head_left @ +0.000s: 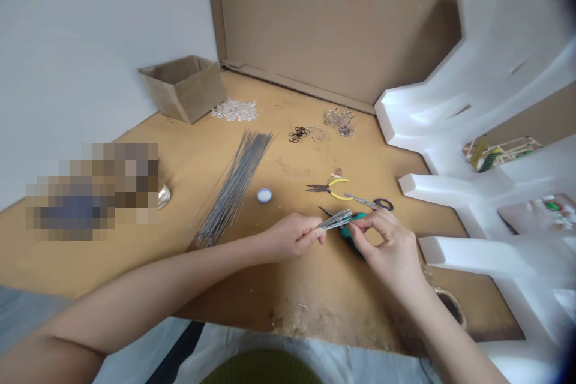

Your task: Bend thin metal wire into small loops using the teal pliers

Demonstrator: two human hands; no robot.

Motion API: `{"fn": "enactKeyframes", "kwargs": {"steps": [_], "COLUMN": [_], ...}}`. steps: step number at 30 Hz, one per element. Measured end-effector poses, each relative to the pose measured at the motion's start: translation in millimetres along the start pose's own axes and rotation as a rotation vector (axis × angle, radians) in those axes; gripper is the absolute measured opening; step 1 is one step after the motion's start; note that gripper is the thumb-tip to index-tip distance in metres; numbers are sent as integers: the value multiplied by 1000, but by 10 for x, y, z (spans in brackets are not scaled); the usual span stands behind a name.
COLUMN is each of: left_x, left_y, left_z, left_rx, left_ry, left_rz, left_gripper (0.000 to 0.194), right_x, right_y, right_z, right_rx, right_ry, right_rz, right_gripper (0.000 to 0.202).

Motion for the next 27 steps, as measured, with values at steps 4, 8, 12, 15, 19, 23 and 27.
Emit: {"fn": "enactKeyframes", "kwargs": {"steps": [4, 8, 12, 15, 19, 23, 27], "left_x": [-39, -22, -6, 9, 6, -53, -100], "left_y": [20, 38, 3, -23, -31, -23, -1], "left_z": [2, -49, -88, -46, -40, -77, -68], "left_rx": [6, 36, 59, 18, 13, 45, 43], "left_ry": [52, 113, 147, 182, 259, 331, 365], "left_rz": [71, 162, 63, -34, -74, -128, -229], "left_gripper": [25, 24, 28, 30, 32, 36, 38], "right_x": [-42, -86, -95, -84, -40, -39, -80], "right_y": [59, 85, 1, -35, -22, 4, -1], "right_z": [-110, -179, -48, 86, 78, -10, 57], "right_rx": [81, 94, 13, -96, -61, 47, -21], "right_ry": [153, 326, 46, -184, -183, -107, -232], "right_rz": [112, 232, 102, -24, -30, -57, -235], "right_gripper": [9, 9, 10, 11, 8, 6, 11]}}
Point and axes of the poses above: each hand's wrist, its own y-axis away from the middle knuckle, its own x-axis out of the back of the hand, z = x × y, the point moved 9 cm from there along -y, towards the middle knuckle, and after that the axes turned 1 degree about -x, right-handed, at the moved point
